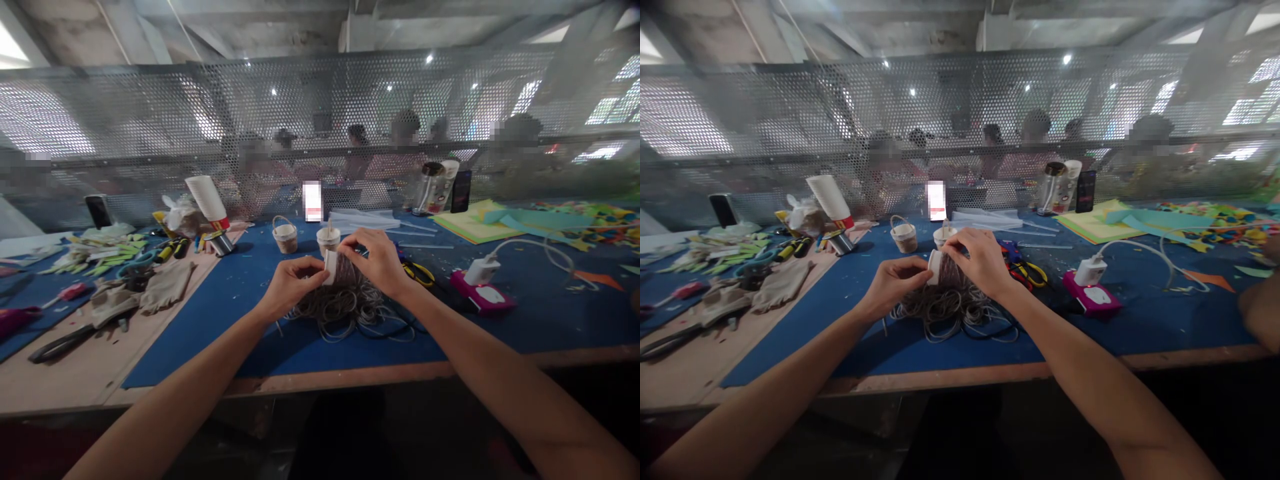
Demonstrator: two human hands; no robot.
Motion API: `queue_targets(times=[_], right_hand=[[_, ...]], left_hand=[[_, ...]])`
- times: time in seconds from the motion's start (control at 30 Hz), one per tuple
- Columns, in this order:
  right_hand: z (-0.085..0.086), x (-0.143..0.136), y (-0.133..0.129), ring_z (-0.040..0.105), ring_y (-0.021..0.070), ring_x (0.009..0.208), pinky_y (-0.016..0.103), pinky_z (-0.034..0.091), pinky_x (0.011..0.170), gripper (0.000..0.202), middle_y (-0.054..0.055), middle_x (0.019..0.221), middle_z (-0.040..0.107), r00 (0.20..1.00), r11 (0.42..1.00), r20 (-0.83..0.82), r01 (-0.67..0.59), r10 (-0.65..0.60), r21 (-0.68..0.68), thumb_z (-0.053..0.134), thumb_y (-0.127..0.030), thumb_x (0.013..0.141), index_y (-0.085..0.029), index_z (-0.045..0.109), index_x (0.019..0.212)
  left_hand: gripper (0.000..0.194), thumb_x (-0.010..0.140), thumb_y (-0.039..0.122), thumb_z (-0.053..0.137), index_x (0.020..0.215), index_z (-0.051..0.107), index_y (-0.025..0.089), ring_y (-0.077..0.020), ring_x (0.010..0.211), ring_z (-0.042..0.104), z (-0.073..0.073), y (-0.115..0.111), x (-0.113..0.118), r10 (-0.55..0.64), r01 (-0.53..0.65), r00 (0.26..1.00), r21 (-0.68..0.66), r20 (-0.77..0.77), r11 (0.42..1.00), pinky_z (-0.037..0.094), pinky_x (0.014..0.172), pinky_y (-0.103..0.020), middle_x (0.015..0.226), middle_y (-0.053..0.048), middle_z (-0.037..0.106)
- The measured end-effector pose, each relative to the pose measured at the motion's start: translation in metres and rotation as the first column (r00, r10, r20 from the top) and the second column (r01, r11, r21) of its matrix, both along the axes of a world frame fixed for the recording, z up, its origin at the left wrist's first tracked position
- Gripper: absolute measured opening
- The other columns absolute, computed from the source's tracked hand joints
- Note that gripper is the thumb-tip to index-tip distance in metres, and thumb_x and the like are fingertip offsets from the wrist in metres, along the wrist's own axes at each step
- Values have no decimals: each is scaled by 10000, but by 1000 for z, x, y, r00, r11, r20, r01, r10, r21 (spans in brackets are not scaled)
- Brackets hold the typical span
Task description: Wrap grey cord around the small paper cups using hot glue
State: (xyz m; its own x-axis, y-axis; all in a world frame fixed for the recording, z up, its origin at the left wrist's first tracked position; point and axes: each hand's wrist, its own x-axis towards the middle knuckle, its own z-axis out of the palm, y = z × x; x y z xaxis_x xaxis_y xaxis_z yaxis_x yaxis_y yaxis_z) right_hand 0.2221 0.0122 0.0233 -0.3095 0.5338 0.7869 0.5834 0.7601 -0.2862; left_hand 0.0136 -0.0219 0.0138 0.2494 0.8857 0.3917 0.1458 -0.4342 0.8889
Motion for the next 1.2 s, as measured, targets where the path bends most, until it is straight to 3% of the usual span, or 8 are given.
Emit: queue_targets(times=[1.2], right_hand=[[6, 0, -5, 620, 190, 895, 368, 426, 886, 65, 2, 869, 680, 998, 993, -65, -16, 24, 117, 604, -293, 942, -254, 628, 896]], left_hand=[[155, 720, 283, 788, 773, 736, 147, -115, 644, 592, 0, 3, -1, 13, -6, 994, -66, 108, 998, 460, 621, -234, 717, -14, 689]])
